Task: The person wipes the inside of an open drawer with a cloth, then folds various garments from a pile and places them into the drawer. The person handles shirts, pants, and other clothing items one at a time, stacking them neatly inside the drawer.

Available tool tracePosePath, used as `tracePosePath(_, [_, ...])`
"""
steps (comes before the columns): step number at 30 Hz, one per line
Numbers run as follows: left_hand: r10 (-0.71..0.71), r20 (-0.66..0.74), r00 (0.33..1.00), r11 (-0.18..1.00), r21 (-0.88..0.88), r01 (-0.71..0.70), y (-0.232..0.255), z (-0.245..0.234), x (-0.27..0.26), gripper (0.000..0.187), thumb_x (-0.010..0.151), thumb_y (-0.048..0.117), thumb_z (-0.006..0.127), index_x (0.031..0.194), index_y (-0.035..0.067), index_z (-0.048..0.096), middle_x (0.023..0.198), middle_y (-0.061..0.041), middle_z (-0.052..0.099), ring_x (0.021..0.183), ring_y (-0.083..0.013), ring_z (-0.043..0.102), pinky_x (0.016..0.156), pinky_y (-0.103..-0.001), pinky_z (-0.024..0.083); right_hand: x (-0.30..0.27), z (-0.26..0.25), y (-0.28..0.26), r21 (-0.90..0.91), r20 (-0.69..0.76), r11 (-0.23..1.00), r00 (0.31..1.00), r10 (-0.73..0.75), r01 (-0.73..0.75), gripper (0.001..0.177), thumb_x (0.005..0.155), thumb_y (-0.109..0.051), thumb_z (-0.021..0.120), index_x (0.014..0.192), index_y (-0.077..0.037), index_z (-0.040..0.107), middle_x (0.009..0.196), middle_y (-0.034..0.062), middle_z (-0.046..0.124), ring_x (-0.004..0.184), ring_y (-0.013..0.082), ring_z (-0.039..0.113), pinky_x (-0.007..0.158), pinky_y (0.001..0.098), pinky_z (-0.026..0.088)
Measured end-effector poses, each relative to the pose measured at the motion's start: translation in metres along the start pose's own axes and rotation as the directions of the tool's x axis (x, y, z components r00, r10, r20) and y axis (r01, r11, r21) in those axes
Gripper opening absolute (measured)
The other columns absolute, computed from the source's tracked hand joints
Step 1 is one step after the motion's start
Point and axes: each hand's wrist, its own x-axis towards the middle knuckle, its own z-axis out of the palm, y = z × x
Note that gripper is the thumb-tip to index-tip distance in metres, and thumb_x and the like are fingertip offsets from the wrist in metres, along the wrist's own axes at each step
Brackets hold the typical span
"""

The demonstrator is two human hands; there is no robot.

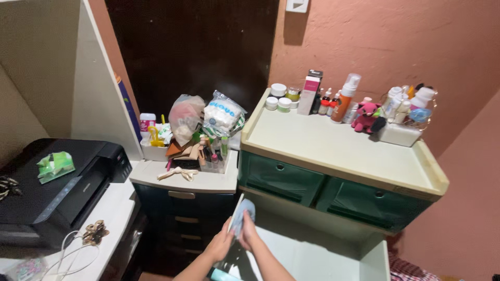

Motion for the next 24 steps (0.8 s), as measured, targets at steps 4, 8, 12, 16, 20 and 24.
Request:
tracePosePath(4, [0.125, -0.037, 0.992, 0.990, 0.069, -0.122, 0.011, -0.008, 0.008, 0.071, 0.103, 0.045, 0.041, 0.162, 0.017, 0.013, 0.153, -0.024, 0.046, 0.139, -0.0399, 0.049, 0.114, -0.040, 0.042, 0.002, -0.008, -0.010, -0.227, 0.003, 0.971, 0.997, -0.078, 0.077, 0.040, 0.097, -0.032, 0.061, 0.127, -0.005, 0.059, 0.112, 0.0131, 0.069, 0.102, 0.0264, 0.066, 0.089, 0.0428, 0.054])
tracePosePath(8, [0.185, -0.077, 0.980, 0.981, 0.077, -0.179, 0.032, -0.010, 0.017, 0.079, 0.102, 0.045, 0.046, 0.162, 0.011, 0.007, 0.160, -0.025, 0.034, 0.146, -0.0385, 0.039, 0.117, -0.039, 0.036, 0.015, -0.008, -0.021, -0.475, -0.061, 0.839, 0.941, -0.334, 0.267, 0.040, 0.098, -0.021, 0.070, 0.129, 0.000, 0.058, 0.125, 0.0161, 0.059, 0.110, 0.0285, 0.061, 0.090, 0.0415, 0.053])
tracePosePath(12, [0.275, -0.046, 0.960, 0.958, 0.092, -0.270, 0.035, -0.010, 0.005, 0.087, 0.102, 0.048, 0.047, 0.161, 0.003, 0.003, 0.163, -0.025, 0.027, 0.150, -0.0382, 0.033, 0.119, -0.038, 0.034, 0.032, -0.015, -0.017, -0.319, -0.093, 0.899, 0.934, -0.346, 0.301, 0.055, 0.094, -0.013, 0.069, 0.140, -0.007, 0.040, 0.131, 0.0157, 0.056, 0.116, 0.0278, 0.059, 0.093, 0.0424, 0.053])
tracePosePath(16, [0.277, -0.038, 0.960, 0.961, 0.010, -0.277, 0.038, -0.014, 0.000, 0.087, 0.101, 0.049, 0.048, 0.162, 0.005, 0.004, 0.164, -0.023, 0.028, 0.150, -0.0357, 0.035, 0.119, -0.037, 0.033, 0.052, -0.021, -0.009, -0.391, -0.150, 0.854, 0.891, -0.428, 0.344, 0.069, 0.093, -0.009, 0.067, 0.149, -0.010, 0.027, 0.135, 0.0175, 0.054, 0.119, 0.0293, 0.058, 0.094, 0.0445, 0.053])
tracePosePath(20, [0.295, -0.056, 0.954, 0.956, 0.028, -0.294, 0.036, -0.011, 0.003, 0.086, 0.100, 0.050, 0.048, 0.162, 0.008, 0.007, 0.165, -0.021, 0.028, 0.150, -0.0353, 0.035, 0.119, -0.037, 0.034, 0.050, -0.051, 0.016, -0.591, -0.094, 0.764, 0.920, -0.382, 0.257, 0.064, 0.097, -0.017, 0.056, 0.153, -0.014, 0.027, 0.139, 0.0168, 0.057, 0.121, 0.0277, 0.060, 0.095, 0.0416, 0.052])
tracePosePath(24, [0.397, -0.105, 0.912, 0.917, 0.095, -0.388, 0.027, -0.006, 0.006, 0.085, 0.101, 0.049, 0.050, 0.162, 0.005, 0.011, 0.163, -0.025, 0.030, 0.150, -0.0379, 0.035, 0.119, -0.038, 0.033, 0.049, -0.079, 0.041, -0.897, -0.029, 0.431, 0.962, -0.272, 0.095, 0.083, 0.094, -0.022, 0.072, 0.154, -0.011, 0.017, 0.135, 0.0225, 0.058, 0.115, 0.0297, 0.066, 0.095, 0.0402, 0.055])
